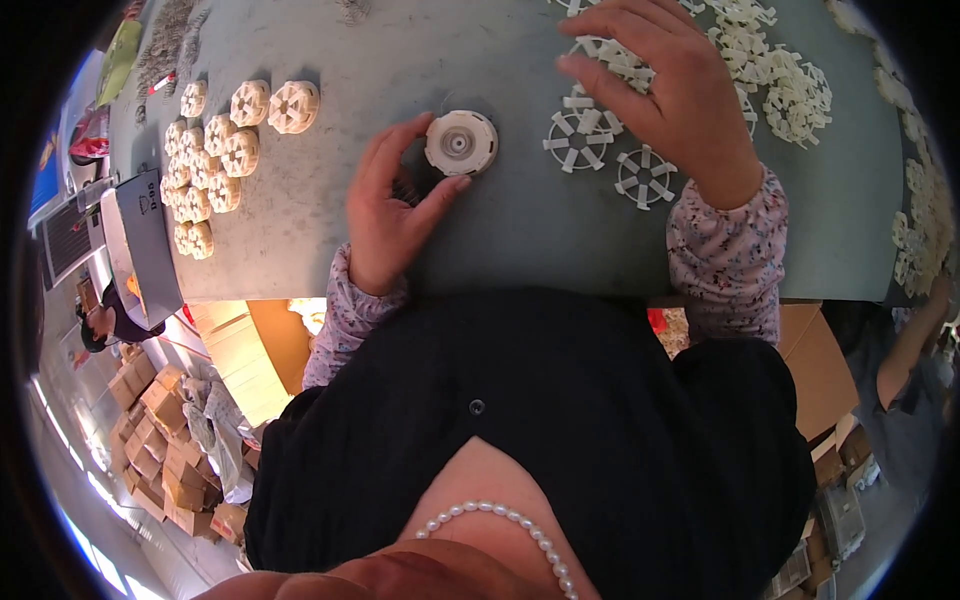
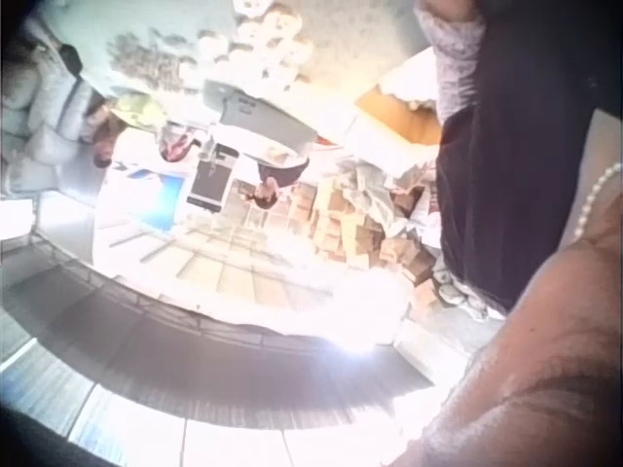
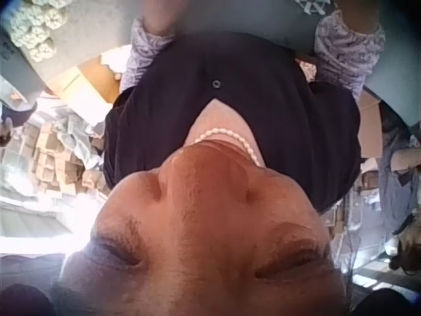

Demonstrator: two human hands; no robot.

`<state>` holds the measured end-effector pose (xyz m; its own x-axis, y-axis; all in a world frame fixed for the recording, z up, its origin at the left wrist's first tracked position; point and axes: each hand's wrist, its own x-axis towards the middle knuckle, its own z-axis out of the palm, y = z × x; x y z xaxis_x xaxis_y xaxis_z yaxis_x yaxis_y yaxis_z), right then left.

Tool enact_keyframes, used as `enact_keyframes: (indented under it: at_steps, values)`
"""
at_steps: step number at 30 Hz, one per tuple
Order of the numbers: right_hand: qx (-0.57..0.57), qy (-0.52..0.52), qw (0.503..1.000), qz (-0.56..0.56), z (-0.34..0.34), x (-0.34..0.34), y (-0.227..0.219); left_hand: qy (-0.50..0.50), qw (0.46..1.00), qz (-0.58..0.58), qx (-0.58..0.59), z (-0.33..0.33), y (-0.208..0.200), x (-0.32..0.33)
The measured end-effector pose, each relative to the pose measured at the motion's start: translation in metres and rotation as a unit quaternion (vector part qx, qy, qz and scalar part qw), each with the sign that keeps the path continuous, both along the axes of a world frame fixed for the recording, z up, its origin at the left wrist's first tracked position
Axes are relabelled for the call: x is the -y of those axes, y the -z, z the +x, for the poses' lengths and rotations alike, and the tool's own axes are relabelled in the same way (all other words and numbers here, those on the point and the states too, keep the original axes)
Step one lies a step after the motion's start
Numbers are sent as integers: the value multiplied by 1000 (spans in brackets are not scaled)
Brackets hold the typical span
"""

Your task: The person assembles white plastic circular housings by hand, inserting internal gears and metal springs into them at a work table.

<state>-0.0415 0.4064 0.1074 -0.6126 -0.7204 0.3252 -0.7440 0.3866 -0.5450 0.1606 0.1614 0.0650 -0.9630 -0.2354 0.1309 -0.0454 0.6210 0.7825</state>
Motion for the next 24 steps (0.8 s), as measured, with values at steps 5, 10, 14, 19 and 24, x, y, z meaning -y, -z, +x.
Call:
enact_keyframes:
  at_steps: [5,10,14,19,24]
  values:
    - [-48,-122,980,151,21,-6,6,-1,1000,-12,-19,0,1,-1]
    - [-10,-121,979,162,18,-5,10,-12,999,-35,-14,3,2,0]
    - [-58,-93,974,198,11,-13,10,0,999,-30,-28,0,1,-1]
    - [-75,-62,979,177,3,-14,5,2,999,-39,-34,1,2,-1]
    - [100,40,991,80,13,-11,-19,11,999,-27,-33,0,-1,-1]
